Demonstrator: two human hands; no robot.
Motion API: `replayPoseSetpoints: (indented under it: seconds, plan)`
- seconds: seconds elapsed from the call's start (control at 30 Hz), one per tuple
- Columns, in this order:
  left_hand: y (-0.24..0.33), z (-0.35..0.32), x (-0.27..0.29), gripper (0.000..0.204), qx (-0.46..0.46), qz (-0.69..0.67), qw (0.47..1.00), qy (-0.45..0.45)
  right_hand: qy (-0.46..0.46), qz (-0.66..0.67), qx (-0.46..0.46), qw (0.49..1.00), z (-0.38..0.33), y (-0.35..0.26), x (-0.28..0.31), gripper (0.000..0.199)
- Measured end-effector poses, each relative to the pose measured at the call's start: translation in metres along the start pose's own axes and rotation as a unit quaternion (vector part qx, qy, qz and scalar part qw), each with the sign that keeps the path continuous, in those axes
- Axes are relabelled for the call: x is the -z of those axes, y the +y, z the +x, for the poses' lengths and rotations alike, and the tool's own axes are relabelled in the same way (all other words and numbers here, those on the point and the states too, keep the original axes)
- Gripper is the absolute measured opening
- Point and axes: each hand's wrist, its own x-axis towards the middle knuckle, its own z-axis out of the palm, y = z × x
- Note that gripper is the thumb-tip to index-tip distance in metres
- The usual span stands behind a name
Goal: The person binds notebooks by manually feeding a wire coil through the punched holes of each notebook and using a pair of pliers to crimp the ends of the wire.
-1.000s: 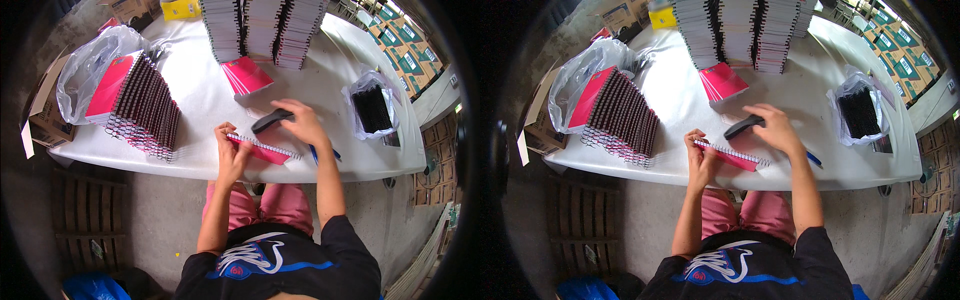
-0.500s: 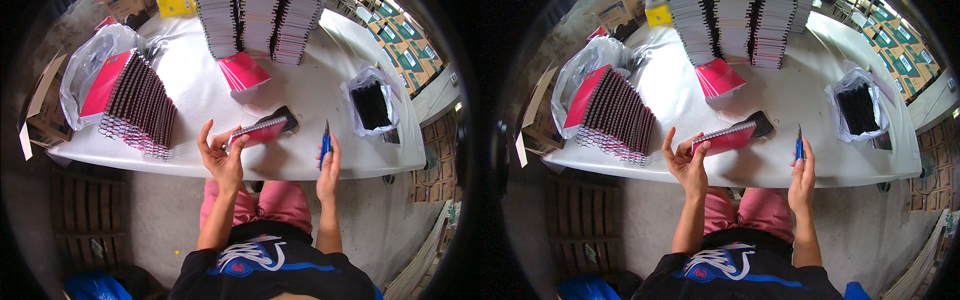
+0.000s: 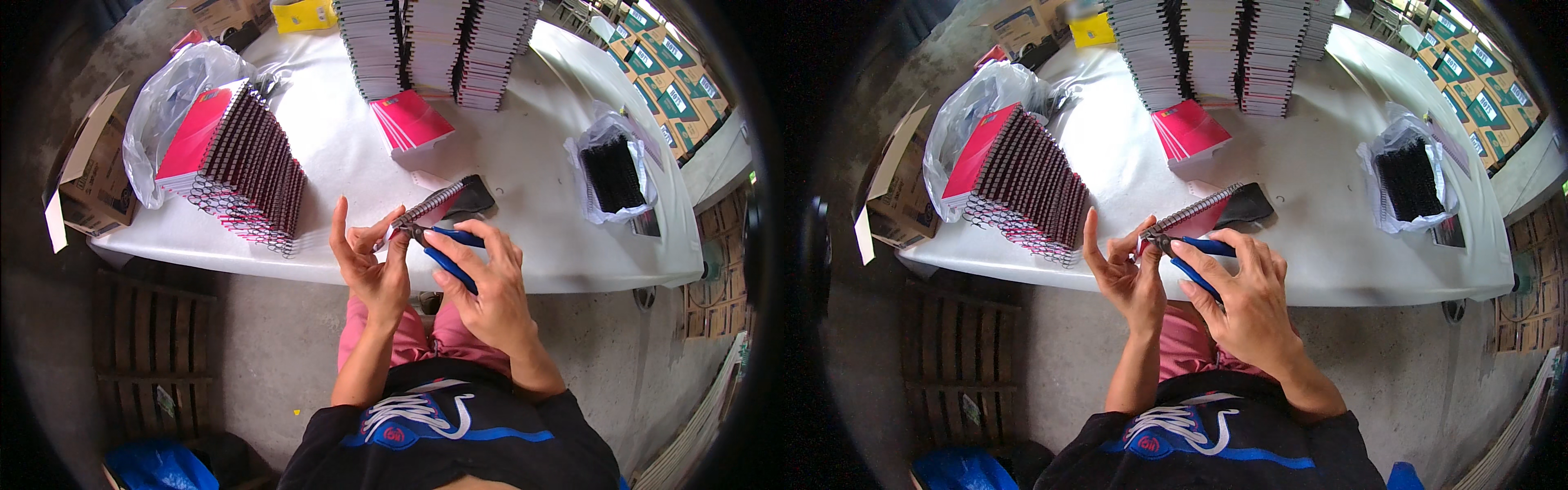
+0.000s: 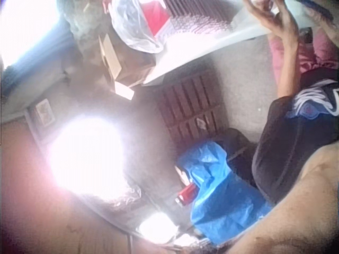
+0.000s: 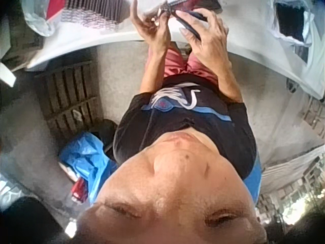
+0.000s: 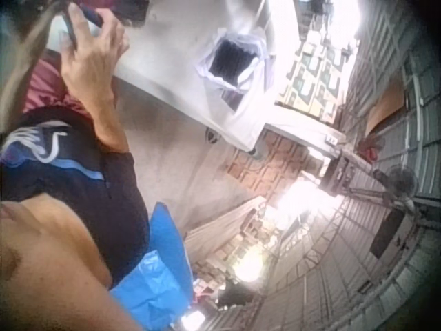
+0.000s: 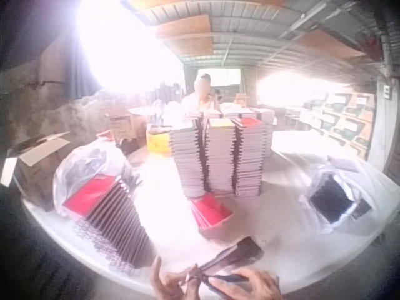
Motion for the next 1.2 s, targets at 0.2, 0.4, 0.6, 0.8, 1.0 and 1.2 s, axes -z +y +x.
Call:
replayPoseSetpoints:
  seconds: [0.2,0.4,0.6,0.8,1.0,1.2]
  plan:
    - [0.002,-0.002,-0.003,0.073,0.018,0.007,1.0,0.009,-0.011,0.079,-0.028,0.996,-0.003,0.005,-0.001,0.036]
    - [-0.001,-0.003,-0.002,0.073,-0.001,0.027,0.999,0.018,0.001,0.063,-0.01,0.998,-0.002,0.002,-0.001,0.037]
    - [-0.003,-0.006,-0.002,0.071,-0.04,0.062,0.997,0.019,-0.077,0.186,-0.056,0.978,-0.003,0.003,0.003,0.036]
    - [-0.009,-0.009,-0.004,0.066,-0.104,0.112,0.988,-0.004,-0.247,0.8,-0.25,0.486,-0.014,0.029,-0.002,0.045]
    - [-0.005,0.0,-0.006,0.062,0.054,-0.056,0.99,0.115,-0.044,0.352,-0.159,0.921,-0.022,0.038,0.001,0.042]
    - [-0.008,0.005,0.008,0.052,0.152,-0.191,0.965,0.1,-0.015,-0.218,-0.307,0.926,-0.049,0.12,0.02,0.042]
